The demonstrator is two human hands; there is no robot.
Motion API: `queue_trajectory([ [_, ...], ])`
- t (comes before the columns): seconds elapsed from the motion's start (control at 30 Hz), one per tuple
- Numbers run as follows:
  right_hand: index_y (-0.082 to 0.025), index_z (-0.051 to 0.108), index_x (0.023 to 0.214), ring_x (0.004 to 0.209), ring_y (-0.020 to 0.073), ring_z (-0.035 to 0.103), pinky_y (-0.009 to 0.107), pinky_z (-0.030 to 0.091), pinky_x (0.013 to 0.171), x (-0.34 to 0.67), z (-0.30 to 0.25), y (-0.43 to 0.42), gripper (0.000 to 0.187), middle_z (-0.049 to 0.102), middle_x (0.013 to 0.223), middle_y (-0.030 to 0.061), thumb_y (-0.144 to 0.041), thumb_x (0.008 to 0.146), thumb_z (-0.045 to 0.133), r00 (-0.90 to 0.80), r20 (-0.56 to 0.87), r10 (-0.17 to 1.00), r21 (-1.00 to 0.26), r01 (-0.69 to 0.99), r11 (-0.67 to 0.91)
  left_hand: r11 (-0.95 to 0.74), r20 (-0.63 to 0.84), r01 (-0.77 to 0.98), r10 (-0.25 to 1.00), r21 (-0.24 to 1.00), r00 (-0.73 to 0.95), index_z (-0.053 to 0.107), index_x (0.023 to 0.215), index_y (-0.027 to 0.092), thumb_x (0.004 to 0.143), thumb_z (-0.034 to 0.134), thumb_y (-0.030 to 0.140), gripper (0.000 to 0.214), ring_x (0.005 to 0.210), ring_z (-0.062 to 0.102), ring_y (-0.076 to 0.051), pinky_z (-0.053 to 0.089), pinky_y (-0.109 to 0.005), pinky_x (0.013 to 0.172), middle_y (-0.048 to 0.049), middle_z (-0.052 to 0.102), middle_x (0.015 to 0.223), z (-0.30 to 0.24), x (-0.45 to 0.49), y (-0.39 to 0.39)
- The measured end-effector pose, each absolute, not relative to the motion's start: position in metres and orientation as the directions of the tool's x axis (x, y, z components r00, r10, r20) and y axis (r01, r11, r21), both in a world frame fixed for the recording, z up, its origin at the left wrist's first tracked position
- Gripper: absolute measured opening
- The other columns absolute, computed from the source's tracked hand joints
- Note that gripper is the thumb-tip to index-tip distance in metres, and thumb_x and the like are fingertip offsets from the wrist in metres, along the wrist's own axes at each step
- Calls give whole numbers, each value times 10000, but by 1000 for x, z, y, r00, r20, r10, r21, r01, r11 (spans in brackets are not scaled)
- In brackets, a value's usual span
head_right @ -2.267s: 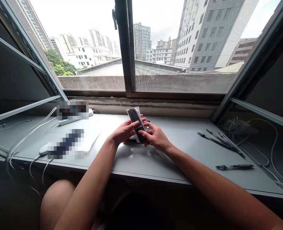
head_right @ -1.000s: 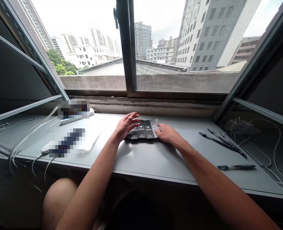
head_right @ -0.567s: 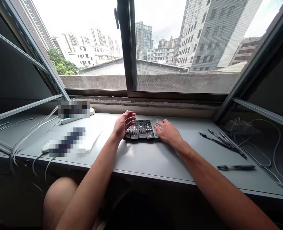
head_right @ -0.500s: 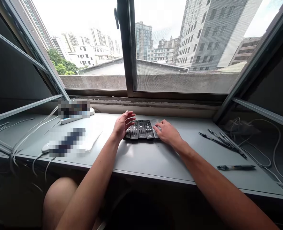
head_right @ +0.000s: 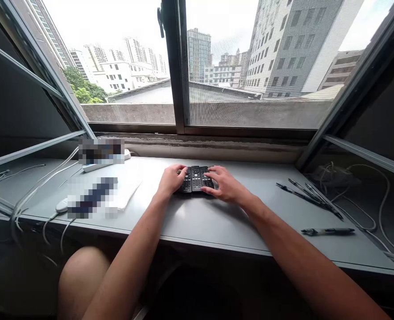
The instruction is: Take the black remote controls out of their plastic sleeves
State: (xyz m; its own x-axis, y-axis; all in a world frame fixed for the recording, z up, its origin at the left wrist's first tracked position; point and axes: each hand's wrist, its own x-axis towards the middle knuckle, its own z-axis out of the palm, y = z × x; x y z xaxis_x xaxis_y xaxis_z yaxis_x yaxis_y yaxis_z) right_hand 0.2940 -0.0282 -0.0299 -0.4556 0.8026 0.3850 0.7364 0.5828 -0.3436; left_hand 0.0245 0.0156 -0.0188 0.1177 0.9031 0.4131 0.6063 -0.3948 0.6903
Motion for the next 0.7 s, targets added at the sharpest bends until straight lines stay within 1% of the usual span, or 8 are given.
queue_trajectory([
  [0.07, -228, 694, 1528, 1602, 442, 416, 626, 352, 1324, 294, -33, -28, 784, 536, 1672, 181, -695, 907, 804, -516, 341, 786, -364, 698, 616, -381, 398, 688, 906, 618, 144, 859, 1092, 205, 1029, 624, 333, 275, 1180, 753, -318, 541, -420, 1101, -143, 826, 1203, -23, 23, 17],
  [0.13, -264, 678, 1556, 1602, 449, 428, 643, 363, 1318, 294, -35, -28, 834, 523, 1697, 162, -687, 860, 857, -533, 296, 792, -403, 683, 610, -374, 368, 698, 914, 610, 169, 865, 1120, 208, 1034, 625, 339, 286, 1199, 751, -307, 544, -398, 1106, -133, 825, 1226, -26, 22, 17],
  [0.23, -293, 715, 1522, 1562, 446, 497, 641, 389, 1307, 294, -35, -27, 752, 589, 1650, 140, -620, 866, 880, -528, 287, 800, -437, 671, 599, -378, 359, 701, 915, 605, 184, 875, 1100, 227, 1023, 643, 323, 263, 1205, 753, -294, 544, -380, 1115, -109, 829, 1225, -29, 22, 19],
  [0.33, -285, 762, 1468, 1506, 448, 570, 634, 442, 1275, 294, -32, -27, 666, 651, 1589, 144, -553, 873, 894, -533, 318, 784, -427, 658, 620, -395, 373, 707, 907, 586, 197, 880, 1096, 220, 996, 680, 288, 233, 1235, 744, -298, 532, -385, 1145, -112, 821, 1254, -30, 21, 20],
  [0.43, -277, 800, 1413, 1431, 440, 645, 616, 524, 1212, 294, -31, -27, 580, 708, 1517, 149, -497, 884, 894, -537, 372, 757, -424, 628, 653, -406, 377, 710, 902, 575, 210, 880, 1104, 210, 971, 717, 267, 219, 1256, 736, -301, 524, -385, 1164, -120, 812, 1276, -31, 21, 21],
  [0.53, -296, 834, 1347, 1332, 403, 718, 588, 577, 1164, 292, -29, -29, 458, 769, 1420, 125, -422, 908, 877, -528, 472, 706, -418, 571, 706, -397, 370, 712, 906, 580, 204, 877, 1116, 203, 974, 714, 265, 225, 1257, 736, -297, 523, -380, 1166, -122, 812, 1277, -31, 21, 21],
  [0.6, -298, 836, 1336, 1271, 370, 751, 565, 603, 1133, 289, -26, -31, 392, 796, 1364, 112, -385, 954, 831, -510, 541, 669, -398, 545, 738, -398, 373, 713, 905, 577, 204, 873, 1123, 196, 975, 711, 265, 230, 1255, 735, -294, 522, -378, 1165, -125, 813, 1271, -31, 22, 21],
  [0.7, -264, 826, 1346, 1214, 334, 776, 532, 629, 1099, 285, -18, -35, 343, 812, 1321, 116, -365, 1032, 732, -432, 632, 644, -374, 558, 741, -406, 381, 714, 901, 570, 208, 866, 1128, 197, 983, 697, 267, 234, 1216, 747, -294, 539, -387, 1136, -122, 821, 1243, -31, 22, 20],
])
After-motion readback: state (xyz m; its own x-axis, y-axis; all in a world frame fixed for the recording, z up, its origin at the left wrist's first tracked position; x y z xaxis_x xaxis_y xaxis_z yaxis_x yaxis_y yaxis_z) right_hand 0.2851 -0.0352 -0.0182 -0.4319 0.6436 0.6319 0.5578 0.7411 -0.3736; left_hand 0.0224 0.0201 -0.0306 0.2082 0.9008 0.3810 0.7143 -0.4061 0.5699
